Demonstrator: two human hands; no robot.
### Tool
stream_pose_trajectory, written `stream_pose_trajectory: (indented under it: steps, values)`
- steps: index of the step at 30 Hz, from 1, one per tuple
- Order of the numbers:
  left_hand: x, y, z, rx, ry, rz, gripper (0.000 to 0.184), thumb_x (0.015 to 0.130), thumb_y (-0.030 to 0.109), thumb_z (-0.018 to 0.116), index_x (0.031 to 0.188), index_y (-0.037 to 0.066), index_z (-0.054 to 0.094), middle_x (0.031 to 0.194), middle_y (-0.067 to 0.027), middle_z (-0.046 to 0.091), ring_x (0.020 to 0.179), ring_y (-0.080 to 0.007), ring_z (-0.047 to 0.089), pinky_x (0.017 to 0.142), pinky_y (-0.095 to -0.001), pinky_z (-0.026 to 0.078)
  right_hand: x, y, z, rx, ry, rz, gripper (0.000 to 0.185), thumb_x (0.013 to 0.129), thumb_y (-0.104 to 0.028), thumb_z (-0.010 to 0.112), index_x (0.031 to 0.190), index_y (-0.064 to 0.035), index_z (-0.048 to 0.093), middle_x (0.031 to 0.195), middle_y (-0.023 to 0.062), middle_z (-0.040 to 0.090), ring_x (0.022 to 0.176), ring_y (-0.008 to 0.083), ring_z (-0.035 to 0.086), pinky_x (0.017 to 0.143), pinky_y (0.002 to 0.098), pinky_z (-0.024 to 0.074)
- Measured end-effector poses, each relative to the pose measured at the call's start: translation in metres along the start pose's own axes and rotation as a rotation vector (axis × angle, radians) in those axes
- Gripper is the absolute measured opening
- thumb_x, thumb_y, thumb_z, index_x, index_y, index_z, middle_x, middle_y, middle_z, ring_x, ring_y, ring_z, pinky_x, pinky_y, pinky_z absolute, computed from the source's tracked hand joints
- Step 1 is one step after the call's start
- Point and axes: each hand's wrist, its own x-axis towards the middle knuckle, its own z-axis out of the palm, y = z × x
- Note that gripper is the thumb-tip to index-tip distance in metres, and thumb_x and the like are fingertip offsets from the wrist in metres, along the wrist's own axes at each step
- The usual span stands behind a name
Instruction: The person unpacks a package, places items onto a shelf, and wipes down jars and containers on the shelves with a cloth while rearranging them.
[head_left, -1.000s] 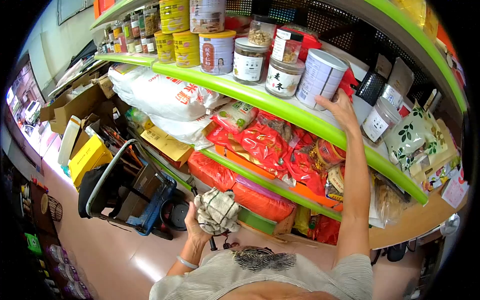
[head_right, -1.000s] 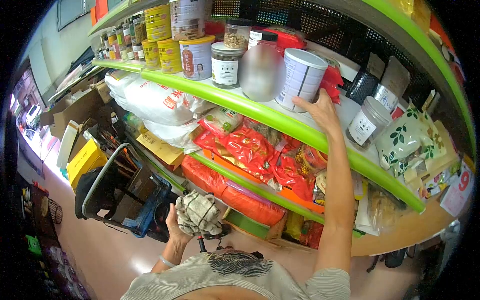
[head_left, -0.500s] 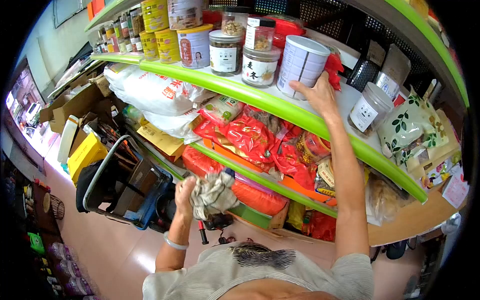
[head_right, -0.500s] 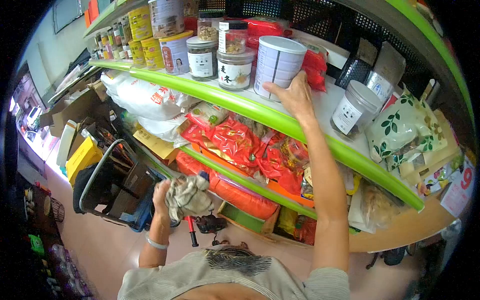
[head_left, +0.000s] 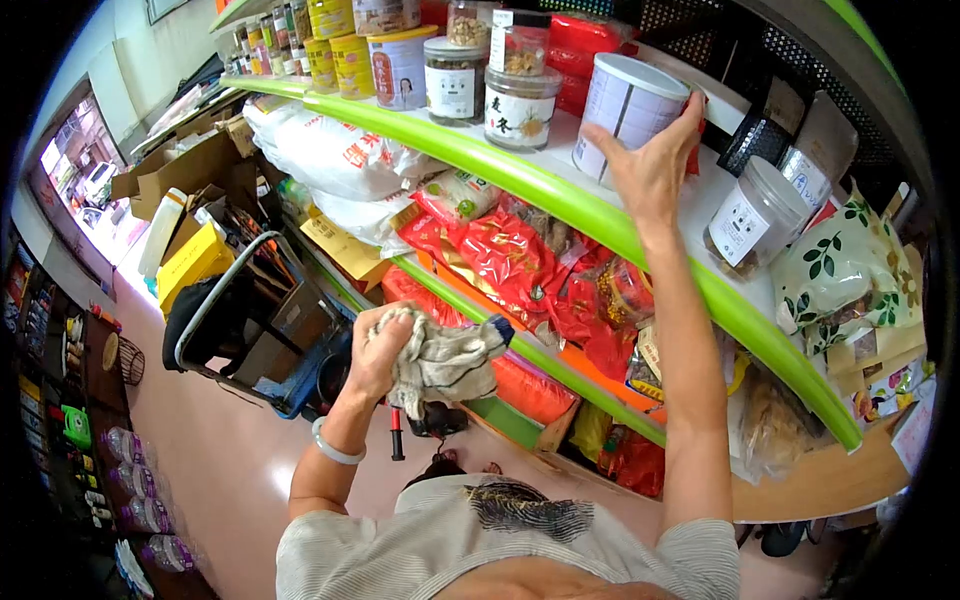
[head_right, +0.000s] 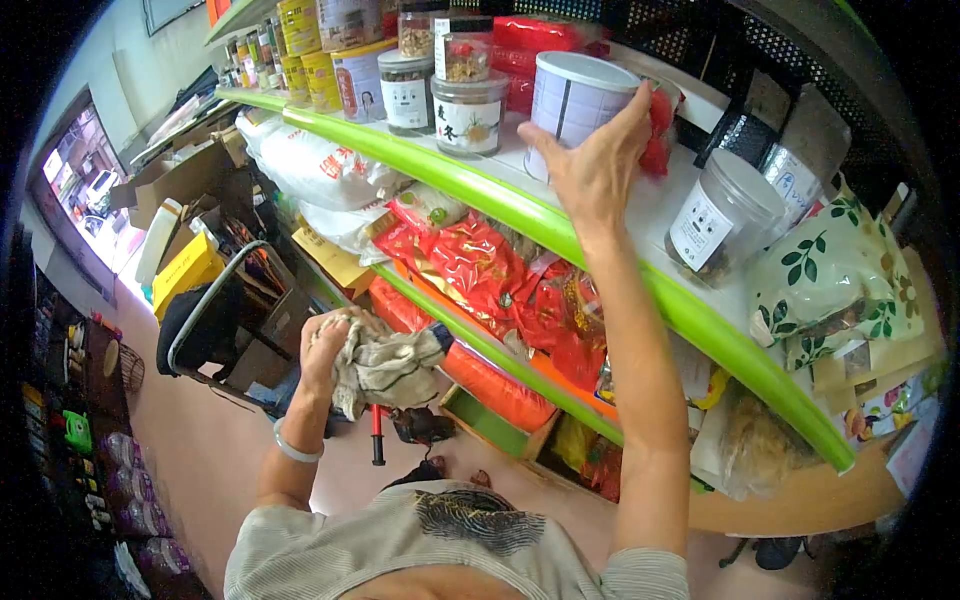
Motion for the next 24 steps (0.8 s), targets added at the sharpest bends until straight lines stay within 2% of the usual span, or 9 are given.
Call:
stream_pose_trajectory:
  steps: [3,7,10,13,14,15,18,19,24]
  values:
    - [0.007,0.002,0.015,-0.151,-0.023,-0.068,0.016,0.082,0.016,0.048,0.088,0.003,0.053,0.082,-0.0043,0.058,0.071,-0.0091,0.052,0.066,-0.0234,0.043,0.013,-0.001,-0.003,0.036,-0.079,0.094,0.113,0.057,-0.039,0.082,0.134,0.0047,0.012,0.124,0.0349,0.034,0.114,0.0436,0.038,0.097,0.0483,0.0321]
    - [0.028,-0.013,0.022,-0.387,-0.169,-0.050,0.029,0.077,-0.002,0.038,0.103,0.004,0.049,0.119,-0.0185,0.054,0.099,-0.0204,0.057,0.083,-0.0311,0.045,0.022,0.001,-0.011,0.134,-0.157,0.229,0.102,0.059,-0.031,0.082,0.131,0.0015,0.018,0.124,0.0304,0.036,0.111,0.0388,0.043,0.096,0.0451,0.0344]
    - [0.041,-0.025,0.018,-0.555,-0.325,-0.086,0.024,0.078,-0.001,0.042,0.101,0.003,0.050,0.102,-0.0203,0.060,0.087,-0.0235,0.060,0.081,-0.0359,0.048,0.025,0.004,-0.017,0.249,-0.023,0.189,0.098,0.059,-0.027,0.082,0.130,0.0001,0.020,0.122,0.0246,0.040,0.108,0.0339,0.046,0.094,0.0418,0.0370]
    - [0.051,-0.005,0.020,-0.544,-0.415,-0.118,0.035,0.083,0.017,0.055,0.114,0.003,0.049,0.089,-0.0171,0.062,0.082,-0.0211,0.059,0.077,-0.0330,0.047,0.026,-0.010,-0.036,0.296,0.102,-0.007,0.097,0.059,-0.024,0.082,0.131,-0.0010,0.020,0.117,0.0177,0.041,0.108,0.0274,0.045,0.093,0.0377,0.0378]
    - [0.054,0.001,0.019,-0.546,-0.442,-0.147,0.040,0.084,0.021,0.057,0.118,0.002,0.048,0.089,-0.0167,0.062,0.081,-0.0206,0.059,0.076,-0.0323,0.047,0.022,-0.022,-0.043,0.603,0.068,0.096,0.099,0.058,-0.025,0.083,0.132,-0.0028,0.021,0.120,0.0165,0.039,0.110,0.0258,0.044,0.094,0.0373,0.0381]
    - [0.066,-0.007,0.011,-0.480,-0.607,-0.090,0.061,0.082,0.033,0.062,0.131,0.005,0.037,0.092,-0.0143,0.062,0.088,-0.0210,0.059,0.082,-0.0345,0.045,0.019,-0.031,-0.051,0.667,0.029,0.062,0.101,0.056,-0.026,0.084,0.132,-0.0039,0.021,0.120,0.0150,0.040,0.109,0.0254,0.045,0.093,0.0373,0.0390]
    - [0.068,-0.002,0.018,-0.666,-0.736,-0.154,0.090,0.072,0.045,0.070,0.139,0.007,0.024,0.096,-0.0162,0.062,0.095,-0.0234,0.058,0.086,-0.0344,0.042,-0.004,-0.065,-0.058,0.852,-0.131,0.017,0.113,0.048,-0.035,0.086,0.134,-0.0038,0.021,0.125,0.0118,0.038,0.112,0.0252,0.045,0.095,0.0386,0.0390]
    - [0.065,0.012,0.022,-0.656,-0.728,-0.202,0.112,0.060,0.055,0.074,0.141,0.007,0.013,0.108,-0.0185,0.058,0.105,-0.0264,0.054,0.095,-0.0356,0.037,-0.015,-0.072,-0.054,0.908,-0.190,-0.042,0.117,0.045,-0.037,0.087,0.134,-0.0015,0.021,0.129,0.0132,0.036,0.116,0.0259,0.043,0.097,0.0400,0.0371]
    - [0.038,0.012,0.000,-0.728,-0.572,-0.252,0.112,0.060,0.056,0.074,0.141,0.007,0.014,0.110,-0.0189,0.056,0.106,-0.0268,0.054,0.095,-0.0361,0.037,-0.063,-0.112,-0.030,0.969,-0.593,0.009,0.124,0.044,-0.036,0.088,0.137,0.0003,0.014,0.134,0.0160,0.029,0.122,0.0258,0.035,0.103,0.0375,0.0275]
